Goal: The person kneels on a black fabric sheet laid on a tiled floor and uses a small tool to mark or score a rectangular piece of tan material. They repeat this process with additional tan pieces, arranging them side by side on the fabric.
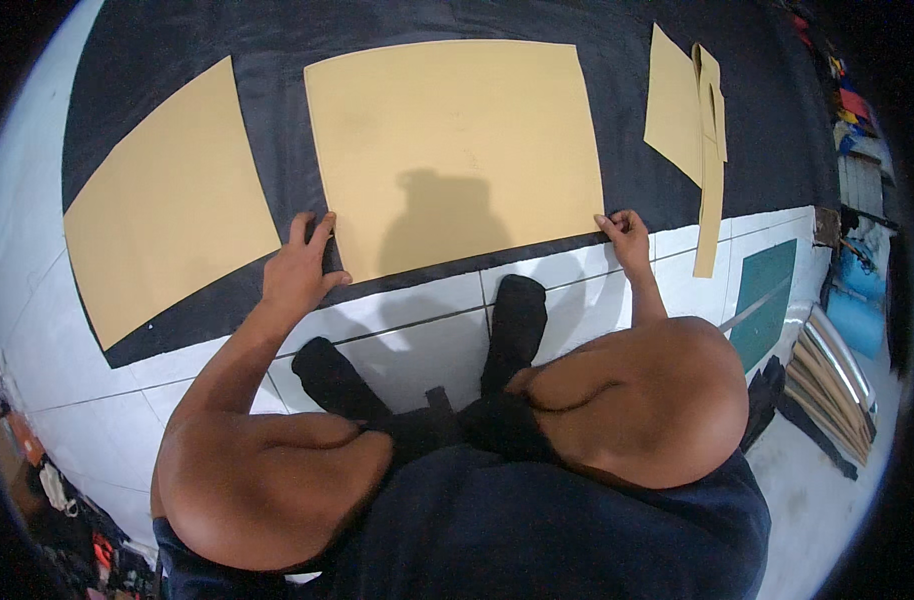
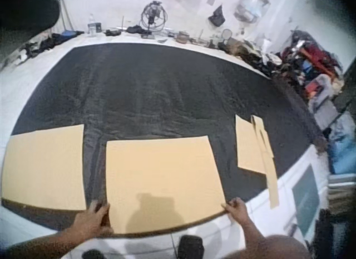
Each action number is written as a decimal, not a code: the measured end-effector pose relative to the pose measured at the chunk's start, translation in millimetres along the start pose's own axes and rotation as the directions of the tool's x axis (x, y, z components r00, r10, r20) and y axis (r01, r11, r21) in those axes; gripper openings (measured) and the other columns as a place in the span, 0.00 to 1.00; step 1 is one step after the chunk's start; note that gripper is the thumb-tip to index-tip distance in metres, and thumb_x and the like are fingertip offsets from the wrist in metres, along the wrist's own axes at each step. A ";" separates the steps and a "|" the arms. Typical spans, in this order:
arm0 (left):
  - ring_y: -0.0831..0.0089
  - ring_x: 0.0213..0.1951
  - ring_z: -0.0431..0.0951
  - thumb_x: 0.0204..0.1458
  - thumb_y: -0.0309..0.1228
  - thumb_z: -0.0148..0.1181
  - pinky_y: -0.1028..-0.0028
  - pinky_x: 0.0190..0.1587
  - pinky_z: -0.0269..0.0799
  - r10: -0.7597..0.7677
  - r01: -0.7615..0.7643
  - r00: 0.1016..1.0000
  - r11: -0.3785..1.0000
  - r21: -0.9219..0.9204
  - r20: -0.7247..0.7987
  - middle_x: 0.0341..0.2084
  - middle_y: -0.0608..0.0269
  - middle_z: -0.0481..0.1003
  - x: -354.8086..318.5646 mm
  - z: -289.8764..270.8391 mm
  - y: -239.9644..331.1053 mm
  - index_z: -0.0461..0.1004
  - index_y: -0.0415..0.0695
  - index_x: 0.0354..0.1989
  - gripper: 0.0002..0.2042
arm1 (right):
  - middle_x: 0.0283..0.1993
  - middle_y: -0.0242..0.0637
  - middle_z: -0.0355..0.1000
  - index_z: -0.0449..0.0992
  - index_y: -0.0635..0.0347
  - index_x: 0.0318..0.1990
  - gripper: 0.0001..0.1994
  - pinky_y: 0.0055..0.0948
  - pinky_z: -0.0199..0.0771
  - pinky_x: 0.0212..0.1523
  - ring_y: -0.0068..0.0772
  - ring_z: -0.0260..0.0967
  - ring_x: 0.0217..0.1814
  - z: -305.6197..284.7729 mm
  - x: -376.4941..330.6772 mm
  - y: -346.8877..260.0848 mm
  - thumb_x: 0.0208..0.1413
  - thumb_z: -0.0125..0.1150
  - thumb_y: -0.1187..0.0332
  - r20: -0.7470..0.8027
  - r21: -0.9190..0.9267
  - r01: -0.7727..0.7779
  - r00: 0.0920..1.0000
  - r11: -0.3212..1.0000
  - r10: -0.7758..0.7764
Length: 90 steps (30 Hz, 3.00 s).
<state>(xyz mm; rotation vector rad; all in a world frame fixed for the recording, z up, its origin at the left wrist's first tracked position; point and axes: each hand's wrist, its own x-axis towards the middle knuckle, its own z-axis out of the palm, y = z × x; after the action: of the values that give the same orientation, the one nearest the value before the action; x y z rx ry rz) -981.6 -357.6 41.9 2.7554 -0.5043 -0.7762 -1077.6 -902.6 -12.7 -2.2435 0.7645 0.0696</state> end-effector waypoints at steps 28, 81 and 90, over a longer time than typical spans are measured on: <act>0.49 0.51 0.80 0.41 0.47 0.77 0.58 0.53 0.79 -0.037 0.034 0.996 0.999 0.039 0.083 0.66 0.48 0.58 3.1 -14.3 8.6 0.58 0.51 0.70 0.47 | 0.27 0.27 0.67 0.74 0.60 0.30 0.20 0.24 0.65 0.33 0.21 0.60 0.30 -0.3 1.3 5.2 0.51 0.77 0.54 -0.034 -0.016 -0.015 0.999 1.000 0.014; 0.52 0.53 0.78 0.37 0.45 0.80 0.57 0.49 0.81 -0.034 0.034 0.999 0.999 -0.009 0.018 0.64 0.53 0.60 2.9 -8.9 7.4 0.60 0.51 0.68 0.48 | 0.28 0.27 0.68 0.75 0.61 0.34 0.19 0.24 0.66 0.33 0.21 0.62 0.31 -4.1 -2.6 -5.6 0.49 0.79 0.57 0.003 0.037 -0.064 0.998 0.997 0.063; 0.52 0.53 0.78 0.38 0.45 0.80 0.57 0.50 0.81 -0.014 0.014 1.000 1.000 0.007 0.008 0.64 0.52 0.59 1.8 -6.3 4.6 0.59 0.50 0.68 0.48 | 0.28 0.25 0.67 0.74 0.59 0.34 0.17 0.22 0.64 0.33 0.19 0.61 0.31 -3.2 -1.9 -3.4 0.50 0.78 0.61 -0.007 0.033 -0.057 0.998 0.998 0.058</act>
<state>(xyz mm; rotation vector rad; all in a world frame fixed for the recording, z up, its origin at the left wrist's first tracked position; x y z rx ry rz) -978.0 -361.7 47.7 2.7665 -0.4904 -0.7904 -1077.9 -901.9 -7.6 -2.1919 0.8288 0.0746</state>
